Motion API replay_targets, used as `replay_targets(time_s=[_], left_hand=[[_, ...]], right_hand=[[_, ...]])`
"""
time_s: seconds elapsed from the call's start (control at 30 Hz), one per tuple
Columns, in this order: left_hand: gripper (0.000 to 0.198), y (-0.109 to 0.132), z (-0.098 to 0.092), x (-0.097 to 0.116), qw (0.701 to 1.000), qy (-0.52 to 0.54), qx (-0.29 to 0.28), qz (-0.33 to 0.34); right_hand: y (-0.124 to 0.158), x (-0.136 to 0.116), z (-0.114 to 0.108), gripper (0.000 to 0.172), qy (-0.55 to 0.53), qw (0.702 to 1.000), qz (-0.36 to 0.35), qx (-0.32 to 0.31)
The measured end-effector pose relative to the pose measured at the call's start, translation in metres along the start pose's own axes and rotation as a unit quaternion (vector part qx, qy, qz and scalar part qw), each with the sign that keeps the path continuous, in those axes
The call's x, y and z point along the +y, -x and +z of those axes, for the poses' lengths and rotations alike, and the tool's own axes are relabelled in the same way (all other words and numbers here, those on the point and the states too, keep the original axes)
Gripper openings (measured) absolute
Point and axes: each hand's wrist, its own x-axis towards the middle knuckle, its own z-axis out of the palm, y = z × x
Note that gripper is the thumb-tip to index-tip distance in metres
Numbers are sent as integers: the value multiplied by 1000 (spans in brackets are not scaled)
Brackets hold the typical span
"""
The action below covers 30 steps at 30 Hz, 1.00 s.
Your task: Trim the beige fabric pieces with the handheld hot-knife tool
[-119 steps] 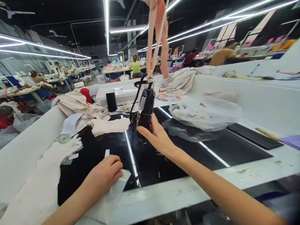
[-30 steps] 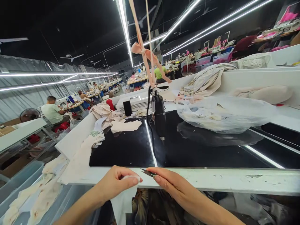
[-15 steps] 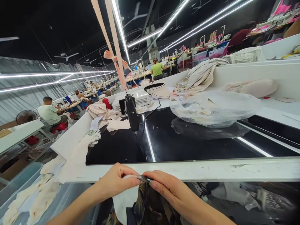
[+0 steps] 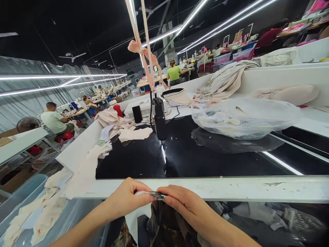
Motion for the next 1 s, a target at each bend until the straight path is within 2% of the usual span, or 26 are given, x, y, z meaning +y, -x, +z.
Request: replay_targets(time_s=[0.43,0.67,1.0], left_hand=[[29,-5,-6,-12,1000,15,-8,-1],[28,-10,-8,-20,1000,25,-16,-7],[29,-14,-13,-26,999,39,-31,-23]], right_hand=[[-9,0,7,61,5,1000,5,20],[-12,7,10,66,42,998,10,36],[-21,3,17,50,68,997,19,29]])
